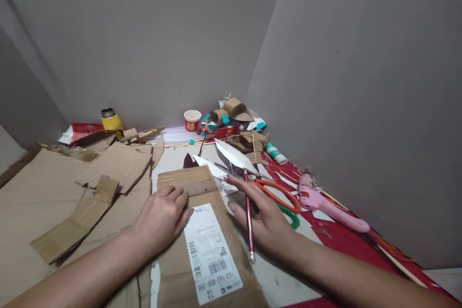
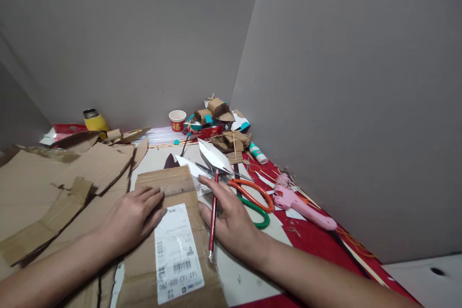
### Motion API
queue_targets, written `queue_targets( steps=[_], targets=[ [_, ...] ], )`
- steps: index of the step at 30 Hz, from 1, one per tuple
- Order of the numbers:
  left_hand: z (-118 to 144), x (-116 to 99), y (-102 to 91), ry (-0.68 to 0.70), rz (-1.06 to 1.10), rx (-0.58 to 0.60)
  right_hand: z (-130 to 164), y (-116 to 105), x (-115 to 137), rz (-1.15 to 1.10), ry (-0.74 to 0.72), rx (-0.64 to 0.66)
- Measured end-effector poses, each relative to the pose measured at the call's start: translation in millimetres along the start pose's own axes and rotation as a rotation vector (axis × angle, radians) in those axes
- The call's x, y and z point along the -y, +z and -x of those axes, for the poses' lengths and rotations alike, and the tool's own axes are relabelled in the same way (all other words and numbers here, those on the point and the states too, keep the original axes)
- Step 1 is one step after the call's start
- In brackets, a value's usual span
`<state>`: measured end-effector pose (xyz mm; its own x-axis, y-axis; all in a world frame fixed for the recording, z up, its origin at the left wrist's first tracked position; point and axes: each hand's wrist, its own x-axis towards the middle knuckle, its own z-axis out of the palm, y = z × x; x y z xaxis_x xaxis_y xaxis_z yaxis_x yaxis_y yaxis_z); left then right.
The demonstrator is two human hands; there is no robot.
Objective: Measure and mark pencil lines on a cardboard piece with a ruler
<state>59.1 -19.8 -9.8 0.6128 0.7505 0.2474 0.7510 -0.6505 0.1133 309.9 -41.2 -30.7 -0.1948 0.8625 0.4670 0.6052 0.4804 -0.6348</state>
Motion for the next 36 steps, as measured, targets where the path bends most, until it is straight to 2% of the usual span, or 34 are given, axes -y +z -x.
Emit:
queue_targets(
  steps=[2,5,11,14,19,24,29,36],
  targets=[
    [0.5,2.4,1.1,0.004,0.052,-0.028,-5.3,-2.8,-7.0,0.172,-0.144,0.016],
    [-0.2,10.2,2.3,-0.031,0.143,-0.099,-17.4,-4.2,-20.7,0.306,-0.239,0.087],
    [-7.6,38.1,4.5,-0.3,0.271,-0.292,-41.9,-2.6,-32.5,0.4,-0.332,0.313],
    [-10.1,48.3,3.9,-0.41,0.333,-0.288,-52.9,-3.2,-26.3,0.461,-0.37,0.418],
    [-12.5,51.1,3.0,-0.462,0.424,-0.227,-62.6,-12.8,-15.7,0.474,-0.373,0.505],
    [-14.3,56.4,2.8,-0.521,0.541,-0.216,-55.4,-25.2,-14.7,0.461,-0.279,0.494],
    [-16.6,61.1,0.6,-0.572,0.668,-0.26,-44.9,-20.1,-10.8,0.482,-0.211,0.425],
    [-17.9,61.0,0.6,-0.614,0.755,-0.3,-55.1,-2.3,-6.8,0.446,-0.298,0.384]
  ],
)
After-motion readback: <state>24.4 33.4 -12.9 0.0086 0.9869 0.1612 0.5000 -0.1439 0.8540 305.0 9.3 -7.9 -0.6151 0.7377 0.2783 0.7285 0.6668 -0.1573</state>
